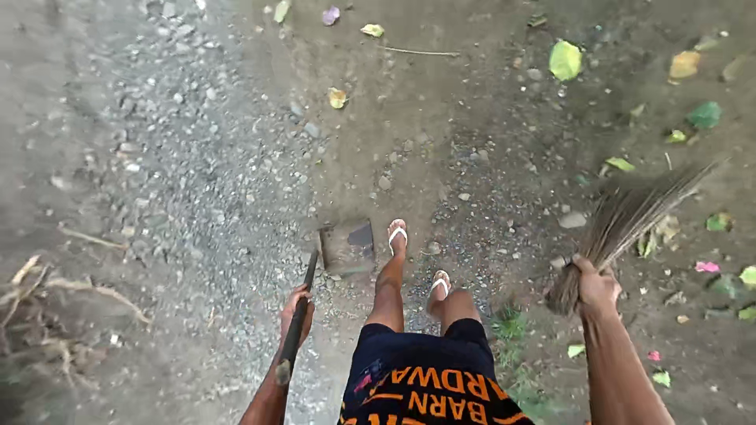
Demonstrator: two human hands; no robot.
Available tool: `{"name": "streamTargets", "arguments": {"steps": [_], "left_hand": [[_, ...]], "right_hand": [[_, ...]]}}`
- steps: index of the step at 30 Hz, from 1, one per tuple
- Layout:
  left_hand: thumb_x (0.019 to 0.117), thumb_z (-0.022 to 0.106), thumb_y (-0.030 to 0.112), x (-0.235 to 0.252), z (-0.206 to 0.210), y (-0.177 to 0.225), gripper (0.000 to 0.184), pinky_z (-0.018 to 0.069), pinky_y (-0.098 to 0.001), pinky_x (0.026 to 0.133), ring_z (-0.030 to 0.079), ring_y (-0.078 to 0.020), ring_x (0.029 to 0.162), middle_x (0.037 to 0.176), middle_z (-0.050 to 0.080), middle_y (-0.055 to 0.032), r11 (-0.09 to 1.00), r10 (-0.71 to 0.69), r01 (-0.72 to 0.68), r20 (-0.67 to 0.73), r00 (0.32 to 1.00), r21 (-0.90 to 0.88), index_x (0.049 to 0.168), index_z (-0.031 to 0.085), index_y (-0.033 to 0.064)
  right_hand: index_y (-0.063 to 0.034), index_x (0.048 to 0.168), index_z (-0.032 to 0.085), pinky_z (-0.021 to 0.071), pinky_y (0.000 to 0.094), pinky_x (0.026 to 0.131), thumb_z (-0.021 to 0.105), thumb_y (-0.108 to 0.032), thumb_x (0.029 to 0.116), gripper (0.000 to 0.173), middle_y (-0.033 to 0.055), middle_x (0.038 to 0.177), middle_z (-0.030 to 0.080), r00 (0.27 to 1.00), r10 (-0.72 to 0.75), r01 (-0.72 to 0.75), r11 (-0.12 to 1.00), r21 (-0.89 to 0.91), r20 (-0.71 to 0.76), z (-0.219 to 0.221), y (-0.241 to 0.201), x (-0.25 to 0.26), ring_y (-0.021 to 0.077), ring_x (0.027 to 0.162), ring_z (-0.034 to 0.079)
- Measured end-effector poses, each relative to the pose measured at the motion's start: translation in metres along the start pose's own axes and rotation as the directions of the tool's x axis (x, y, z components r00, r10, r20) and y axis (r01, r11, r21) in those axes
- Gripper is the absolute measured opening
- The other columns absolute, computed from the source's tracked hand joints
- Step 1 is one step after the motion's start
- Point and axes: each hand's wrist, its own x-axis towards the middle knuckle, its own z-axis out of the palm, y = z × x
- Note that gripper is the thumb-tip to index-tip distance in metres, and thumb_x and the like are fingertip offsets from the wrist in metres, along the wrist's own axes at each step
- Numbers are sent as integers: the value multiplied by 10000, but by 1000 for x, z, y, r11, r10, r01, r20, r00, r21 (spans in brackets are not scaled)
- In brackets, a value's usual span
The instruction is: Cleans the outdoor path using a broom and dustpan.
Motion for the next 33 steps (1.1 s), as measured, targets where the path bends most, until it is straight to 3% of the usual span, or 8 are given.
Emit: {"name": "streamTargets", "arguments": {"steps": [3,8,11,15,23,27,31,33], "left_hand": [[853,599,5,7,1,7,238,489,-458,1076,587,-338,1289,1362,587,-294,1000,-27,27,-19,999,-5,1052,626,-123],[859,572,30,18,13,15,220,477,-408,1085,576,-299,1299,1352,590,-285,997,-11,5,-81,997,-71,1022,603,-114],[859,564,17,22,30,20,206,463,-399,1101,562,-291,1308,1336,589,-287,990,-25,2,-165,986,-141,1012,582,-120],[841,549,8,36,43,29,196,468,-381,1095,557,-253,1315,1339,594,-264,975,-107,44,-285,953,-220,1000,572,-104],[858,545,1,42,56,46,204,452,-377,1110,544,-269,1329,1364,572,-276,945,-240,140,-333,912,-297,1022,562,-119],[880,540,42,57,58,57,236,450,-369,1106,529,-265,1348,1410,539,-286,939,-267,185,-276,924,-290,1050,547,-122],[891,555,30,67,47,68,270,462,-395,1095,535,-260,1330,1409,540,-267,932,-311,249,-224,924,-264,1111,539,-126],[882,562,24,83,39,74,310,445,-404,1115,513,-263,1345,1411,530,-265,926,-329,272,-207,921,-263,1146,523,-133]], "right_hand": [[-46,1427,528,594,479,766,690,-220,961,523,173,1081,691,930,-52,76,996,-52,364,22,-16,-80,243,864,693],[-45,1502,492,523,417,1053,725,-256,955,630,169,1358,643,295,1,243,967,-76,955,232,-66,-174,224,1205,644],[-13,1412,566,482,488,1057,754,-261,940,565,212,1317,641,121,126,483,859,-170,985,378,-97,-210,295,1204,623],[20,1366,599,447,583,1081,767,-293,938,557,267,1335,626,250,76,558,803,-208,965,433,-163,-174,401,1261,586],[-54,1341,631,527,531,944,761,-321,935,504,207,1192,683,949,-160,229,943,-242,273,196,-195,84,313,1065,669],[-17,1376,586,508,549,965,719,-279,963,507,240,1243,654,993,-106,115,963,-244,52,88,-194,68,336,1112,647],[-57,1489,493,625,472,738,706,-187,959,586,190,1080,706,895,-2,133,955,-263,446,60,-162,-13,259,838,721],[-71,1495,507,592,468,908,754,-213,912,649,184,1210,699,751,53,216,922,-320,658,91,-158,-2,263,1018,712]]}}
